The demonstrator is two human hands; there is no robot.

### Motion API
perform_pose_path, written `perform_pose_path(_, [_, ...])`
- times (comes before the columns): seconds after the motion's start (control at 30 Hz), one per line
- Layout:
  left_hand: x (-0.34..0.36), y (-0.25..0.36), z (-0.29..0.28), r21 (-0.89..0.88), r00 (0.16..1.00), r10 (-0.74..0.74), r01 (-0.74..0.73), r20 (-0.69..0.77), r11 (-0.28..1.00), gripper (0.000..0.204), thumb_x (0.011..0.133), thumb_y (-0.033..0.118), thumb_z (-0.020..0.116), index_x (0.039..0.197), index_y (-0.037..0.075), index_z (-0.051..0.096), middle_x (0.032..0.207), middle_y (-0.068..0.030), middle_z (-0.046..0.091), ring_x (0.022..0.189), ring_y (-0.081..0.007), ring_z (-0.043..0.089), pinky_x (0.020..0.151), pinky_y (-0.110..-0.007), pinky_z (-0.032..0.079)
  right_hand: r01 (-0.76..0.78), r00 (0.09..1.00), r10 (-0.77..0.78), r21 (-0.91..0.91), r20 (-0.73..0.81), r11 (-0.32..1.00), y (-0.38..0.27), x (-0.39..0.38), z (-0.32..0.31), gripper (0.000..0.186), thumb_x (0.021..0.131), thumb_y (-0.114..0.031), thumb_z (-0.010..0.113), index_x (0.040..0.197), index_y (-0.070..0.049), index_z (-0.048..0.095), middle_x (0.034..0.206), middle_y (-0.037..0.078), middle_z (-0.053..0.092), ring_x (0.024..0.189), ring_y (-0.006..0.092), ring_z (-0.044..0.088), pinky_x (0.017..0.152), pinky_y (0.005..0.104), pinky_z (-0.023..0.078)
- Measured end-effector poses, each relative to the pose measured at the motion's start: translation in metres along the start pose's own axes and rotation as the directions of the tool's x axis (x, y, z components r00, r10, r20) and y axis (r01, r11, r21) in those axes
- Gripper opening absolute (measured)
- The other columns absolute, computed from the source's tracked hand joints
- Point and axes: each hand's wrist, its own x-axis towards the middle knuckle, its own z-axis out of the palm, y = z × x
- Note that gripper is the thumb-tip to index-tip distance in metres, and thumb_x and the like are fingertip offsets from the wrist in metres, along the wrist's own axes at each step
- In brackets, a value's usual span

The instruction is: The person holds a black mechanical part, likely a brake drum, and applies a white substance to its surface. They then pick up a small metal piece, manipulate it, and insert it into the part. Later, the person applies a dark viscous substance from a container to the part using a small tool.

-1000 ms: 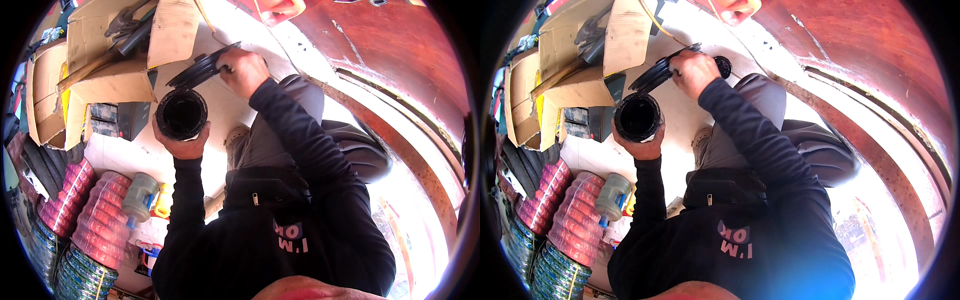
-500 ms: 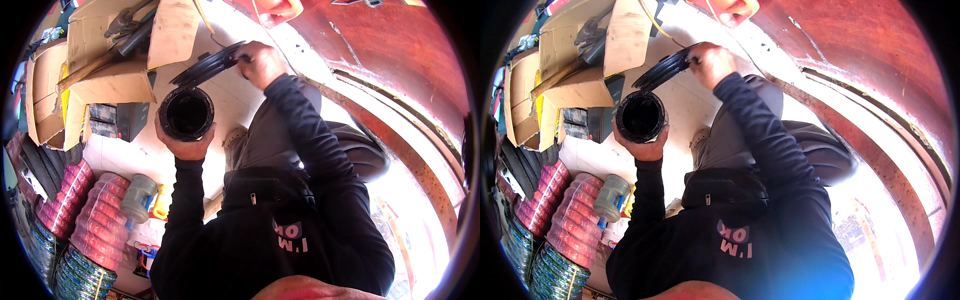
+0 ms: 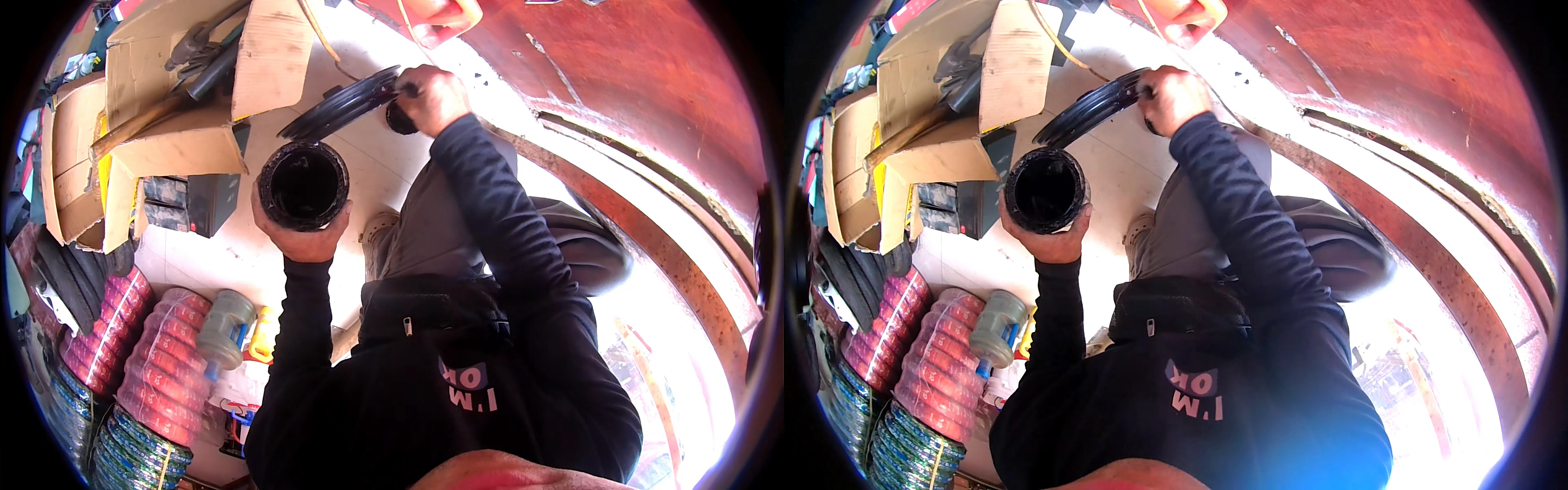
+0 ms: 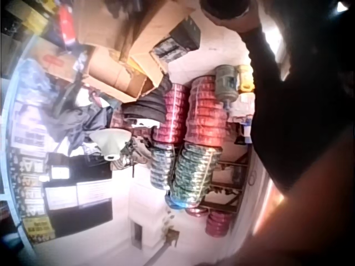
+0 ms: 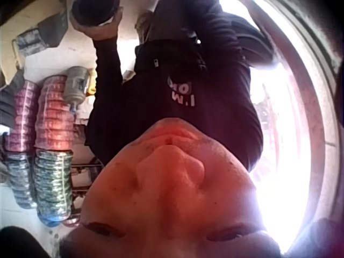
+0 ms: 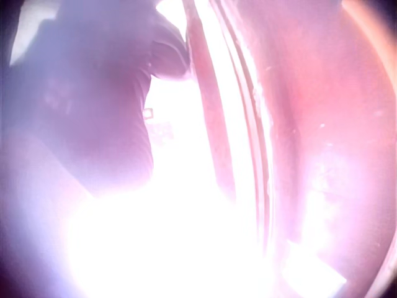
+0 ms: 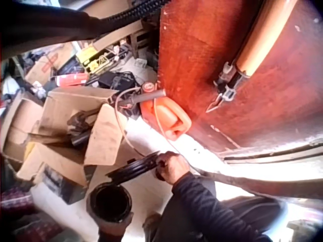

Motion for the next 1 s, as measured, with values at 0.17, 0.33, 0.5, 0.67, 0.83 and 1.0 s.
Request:
perform_pose_path(0.17, [0.001,0.001,-0.004,0.039,1.0,0.014,-0.015,0.012,0.999,0.129,0.061,0.026,0.099,0.157,0.002,0.016,0.151,-0.0237,0.038,0.138,-0.0356,0.047,0.116,-0.047,0.042,-0.134,0.988,0.12,0.167,0.093,0.977,0.008,0.004,-0.005,0.018,0.076,-0.013,0.076,0.093,-0.009,0.077,0.089,0.014,0.075,0.083,0.0327,0.073,0.08,0.0406,0.058])
perform_pose_path(0.33, [0.006,0.009,-0.005,0.032,0.999,0.008,-0.01,0.051,0.999,0.129,0.063,0.031,0.098,0.157,0.001,0.015,0.152,-0.0242,0.037,0.138,-0.0363,0.047,0.116,-0.048,0.041,-0.149,0.986,0.125,0.245,0.108,0.958,0.003,0.002,-0.002,0.02,0.075,-0.013,0.076,0.094,-0.009,0.077,0.089,0.015,0.075,0.083,0.0326,0.073,0.081,0.0407,0.058])
perform_pose_path(0.5, [0.006,0.015,0.0,0.039,0.998,0.046,-0.048,0.051,0.998,0.13,0.064,0.038,0.098,0.156,0.0,0.014,0.151,-0.0241,0.038,0.137,-0.0367,0.047,0.116,-0.049,0.041,-0.059,0.985,0.014,0.264,0.17,0.963,-0.032,0.002,0.005,0.018,0.076,-0.007,0.072,0.093,-0.006,0.076,0.083,0.014,0.073,0.075,0.0289,0.072,0.074,0.0376,0.058])
perform_pose_path(0.67, [-0.005,0.005,-0.005,0.028,0.999,0.045,-0.045,-0.023,0.999,0.129,0.064,0.038,0.098,0.155,-0.001,0.016,0.15,-0.0243,0.039,0.137,-0.0363,0.048,0.116,-0.049,0.041,0.008,0.991,-0.04,0.236,0.127,0.972,-0.029,0.005,0.023,0.017,0.074,-0.011,0.075,0.091,-0.007,0.076,0.084,0.017,0.073,0.079,0.0346,0.072,0.074,0.0403,0.058])
perform_pose_path(0.83, [-0.005,-0.006,-0.02,0.099,0.996,0.047,-0.039,-0.071,0.994,0.126,0.064,0.035,0.098,0.155,-0.001,0.019,0.149,-0.0236,0.041,0.136,-0.0355,0.049,0.116,-0.048,0.041,-0.065,0.99,0.032,0.239,0.139,0.969,-0.018,0.005,0.027,0.017,0.074,-0.011,0.075,0.091,-0.007,0.076,0.081,0.015,0.073,0.077,0.034,0.072,0.076,0.0402,0.058])
perform_pose_path(1.0, [-0.011,-0.018,-0.034,0.117,0.995,0.017,-0.006,-0.094,0.993,0.125,0.063,0.032,0.098,0.155,0.0,0.02,0.148,-0.0227,0.043,0.135,-0.0343,0.05,0.116,-0.046,0.041,0.007,0.981,-0.066,0.307,0.184,0.952,-0.039,-0.003,0.051,0.016,0.076,-0.01,0.074,0.092,-0.007,0.076,0.088,0.015,0.073,0.078,0.0318,0.072,0.075,0.0379,0.057])
